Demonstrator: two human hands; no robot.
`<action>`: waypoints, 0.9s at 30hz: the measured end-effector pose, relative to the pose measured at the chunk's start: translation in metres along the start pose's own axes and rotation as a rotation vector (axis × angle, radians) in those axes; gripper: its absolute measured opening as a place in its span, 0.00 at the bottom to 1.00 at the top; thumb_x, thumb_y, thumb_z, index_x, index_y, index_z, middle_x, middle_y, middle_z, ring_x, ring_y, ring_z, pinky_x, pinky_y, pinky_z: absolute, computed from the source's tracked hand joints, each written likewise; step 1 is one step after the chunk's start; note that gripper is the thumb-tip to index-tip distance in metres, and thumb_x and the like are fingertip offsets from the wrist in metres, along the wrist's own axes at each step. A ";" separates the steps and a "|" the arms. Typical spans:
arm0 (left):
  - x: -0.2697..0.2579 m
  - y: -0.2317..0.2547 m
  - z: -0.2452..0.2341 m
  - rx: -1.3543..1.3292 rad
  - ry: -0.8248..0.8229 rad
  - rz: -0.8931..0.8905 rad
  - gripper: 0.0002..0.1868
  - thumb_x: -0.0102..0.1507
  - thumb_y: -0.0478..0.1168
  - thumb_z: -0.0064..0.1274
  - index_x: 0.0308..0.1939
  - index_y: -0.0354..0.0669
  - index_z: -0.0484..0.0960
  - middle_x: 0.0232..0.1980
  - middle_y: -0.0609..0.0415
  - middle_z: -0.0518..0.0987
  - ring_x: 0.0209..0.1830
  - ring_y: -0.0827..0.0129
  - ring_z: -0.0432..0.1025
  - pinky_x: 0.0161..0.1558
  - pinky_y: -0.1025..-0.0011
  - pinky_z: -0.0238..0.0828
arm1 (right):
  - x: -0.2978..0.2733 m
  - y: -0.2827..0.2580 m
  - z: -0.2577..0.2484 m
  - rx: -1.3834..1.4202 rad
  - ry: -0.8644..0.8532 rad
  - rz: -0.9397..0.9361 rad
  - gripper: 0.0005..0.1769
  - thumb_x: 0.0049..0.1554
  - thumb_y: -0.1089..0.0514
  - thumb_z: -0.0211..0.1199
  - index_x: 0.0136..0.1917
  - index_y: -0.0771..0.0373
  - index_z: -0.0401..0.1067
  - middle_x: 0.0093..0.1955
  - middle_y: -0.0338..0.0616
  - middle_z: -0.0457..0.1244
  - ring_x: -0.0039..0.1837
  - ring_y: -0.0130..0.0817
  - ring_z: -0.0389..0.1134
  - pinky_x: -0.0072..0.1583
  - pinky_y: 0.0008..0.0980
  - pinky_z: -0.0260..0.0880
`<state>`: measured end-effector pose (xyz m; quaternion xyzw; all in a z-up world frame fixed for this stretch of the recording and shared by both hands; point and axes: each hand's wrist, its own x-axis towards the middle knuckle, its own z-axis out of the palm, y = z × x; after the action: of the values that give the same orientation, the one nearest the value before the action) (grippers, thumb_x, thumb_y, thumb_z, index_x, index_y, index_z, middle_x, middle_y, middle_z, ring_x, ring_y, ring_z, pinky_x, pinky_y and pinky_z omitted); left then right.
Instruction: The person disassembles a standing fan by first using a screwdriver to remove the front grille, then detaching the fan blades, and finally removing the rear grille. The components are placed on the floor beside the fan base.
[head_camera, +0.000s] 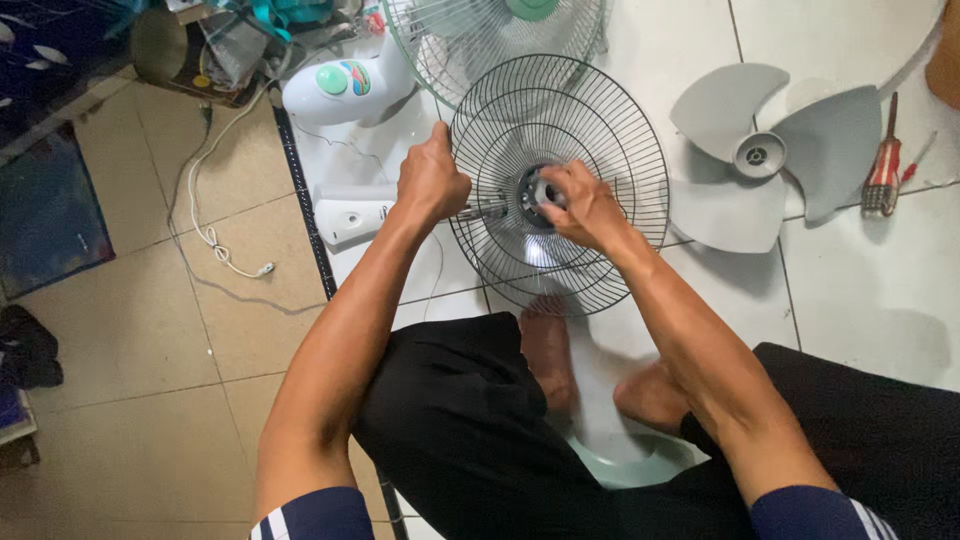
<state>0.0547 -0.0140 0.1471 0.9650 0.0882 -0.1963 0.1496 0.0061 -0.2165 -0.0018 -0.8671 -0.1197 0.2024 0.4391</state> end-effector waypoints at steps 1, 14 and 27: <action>-0.001 -0.002 0.000 -0.008 -0.006 -0.018 0.20 0.49 0.29 0.46 0.45 0.35 0.66 0.40 0.31 0.75 0.44 0.38 0.71 0.47 0.51 0.66 | 0.001 -0.001 0.000 -0.058 0.094 -0.165 0.23 0.50 0.53 0.62 0.59 0.57 0.65 0.59 0.47 0.57 0.56 0.44 0.65 0.60 0.39 0.67; 0.001 -0.001 0.000 0.034 -0.033 -0.049 0.22 0.49 0.30 0.46 0.48 0.34 0.67 0.42 0.31 0.75 0.45 0.39 0.71 0.48 0.52 0.67 | -0.005 -0.023 -0.017 -0.204 0.173 -0.314 0.20 0.40 0.68 0.59 0.48 0.57 0.67 0.56 0.49 0.59 0.55 0.48 0.64 0.57 0.38 0.68; 0.008 -0.005 0.005 0.130 -0.030 0.030 0.21 0.51 0.30 0.47 0.48 0.31 0.62 0.42 0.31 0.75 0.45 0.38 0.71 0.49 0.52 0.66 | -0.054 0.143 -0.032 0.001 0.595 0.508 0.24 0.43 0.54 0.73 0.53 0.61 0.73 0.46 0.55 0.63 0.48 0.46 0.64 0.51 0.38 0.64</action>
<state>0.0589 -0.0097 0.1378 0.9710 0.0584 -0.2135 0.0906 -0.0231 -0.3433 -0.0871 -0.8897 0.2313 0.0444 0.3911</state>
